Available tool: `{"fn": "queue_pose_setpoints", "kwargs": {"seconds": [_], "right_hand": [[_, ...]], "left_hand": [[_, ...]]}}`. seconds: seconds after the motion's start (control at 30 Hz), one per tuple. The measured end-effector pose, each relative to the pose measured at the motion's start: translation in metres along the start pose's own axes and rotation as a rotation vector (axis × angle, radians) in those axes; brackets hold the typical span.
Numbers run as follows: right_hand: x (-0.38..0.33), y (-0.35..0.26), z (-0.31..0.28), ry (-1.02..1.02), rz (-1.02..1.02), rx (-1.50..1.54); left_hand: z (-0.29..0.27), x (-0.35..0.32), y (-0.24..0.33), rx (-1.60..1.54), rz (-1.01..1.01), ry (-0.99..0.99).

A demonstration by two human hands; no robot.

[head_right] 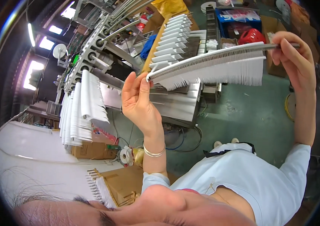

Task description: Assembling white brush segments onto metal rods and placing the completed assemblies on a holding rack.

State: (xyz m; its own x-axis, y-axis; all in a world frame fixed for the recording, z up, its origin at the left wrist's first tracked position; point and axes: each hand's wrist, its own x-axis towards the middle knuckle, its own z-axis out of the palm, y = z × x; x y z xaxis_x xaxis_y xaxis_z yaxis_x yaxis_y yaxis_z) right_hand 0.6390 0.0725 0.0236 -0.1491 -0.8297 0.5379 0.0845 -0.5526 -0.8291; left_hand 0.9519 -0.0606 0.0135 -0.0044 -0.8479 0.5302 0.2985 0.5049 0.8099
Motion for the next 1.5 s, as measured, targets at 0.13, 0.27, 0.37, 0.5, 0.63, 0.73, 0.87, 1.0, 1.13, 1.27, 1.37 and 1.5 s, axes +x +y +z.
{"fn": "queue_pose_setpoints", "kwargs": {"seconds": [0.13, 0.27, 0.37, 0.5, 0.63, 0.73, 0.87, 1.0, 1.13, 1.27, 1.37, 1.5], "right_hand": [[-0.004, -0.008, 0.027, -0.046, -0.128, -0.111], [-0.007, -0.019, 0.028, 0.008, -0.244, -0.178], [-0.013, -0.031, 0.030, -0.074, -0.459, -0.259], [-0.018, -0.059, 0.027, -0.165, -0.547, -0.465], [-0.006, -0.067, 0.068, -0.073, -0.914, -0.439], [-0.002, -0.074, 0.087, -0.153, -0.971, -0.523], [0.002, -0.083, 0.104, -0.326, -1.075, -0.692], [0.007, -0.087, 0.119, -0.406, -1.097, -0.768], [0.002, -0.092, 0.118, -0.505, -0.933, -0.911], [0.016, -0.081, 0.132, -0.546, -0.882, -0.940], [0.039, -0.062, 0.147, -0.542, -0.900, -0.893], [0.073, -0.034, 0.167, -0.508, -0.922, -0.848]], "left_hand": [[-0.002, -0.002, 0.000, -0.090, -0.008, 0.097], [0.010, -0.002, 0.002, -0.222, -0.033, 0.137], [0.019, 0.001, 0.012, -0.247, 0.013, 0.133], [0.015, 0.010, 0.022, -0.068, 0.280, 0.013], [0.017, 0.021, 0.027, 0.124, 0.572, -0.004], [0.014, 0.030, 0.031, 0.073, 0.592, 0.026], [0.006, 0.040, 0.020, 0.180, 0.568, 0.068], [0.001, 0.044, 0.015, 0.232, 0.632, 0.098], [-0.001, 0.048, 0.017, 0.098, 0.460, 0.032], [-0.009, 0.060, 0.013, 0.099, 0.430, 0.060], [-0.015, 0.063, 0.011, 0.112, 0.378, 0.158], [-0.017, 0.050, -0.003, 0.168, 0.347, 0.224]]}}
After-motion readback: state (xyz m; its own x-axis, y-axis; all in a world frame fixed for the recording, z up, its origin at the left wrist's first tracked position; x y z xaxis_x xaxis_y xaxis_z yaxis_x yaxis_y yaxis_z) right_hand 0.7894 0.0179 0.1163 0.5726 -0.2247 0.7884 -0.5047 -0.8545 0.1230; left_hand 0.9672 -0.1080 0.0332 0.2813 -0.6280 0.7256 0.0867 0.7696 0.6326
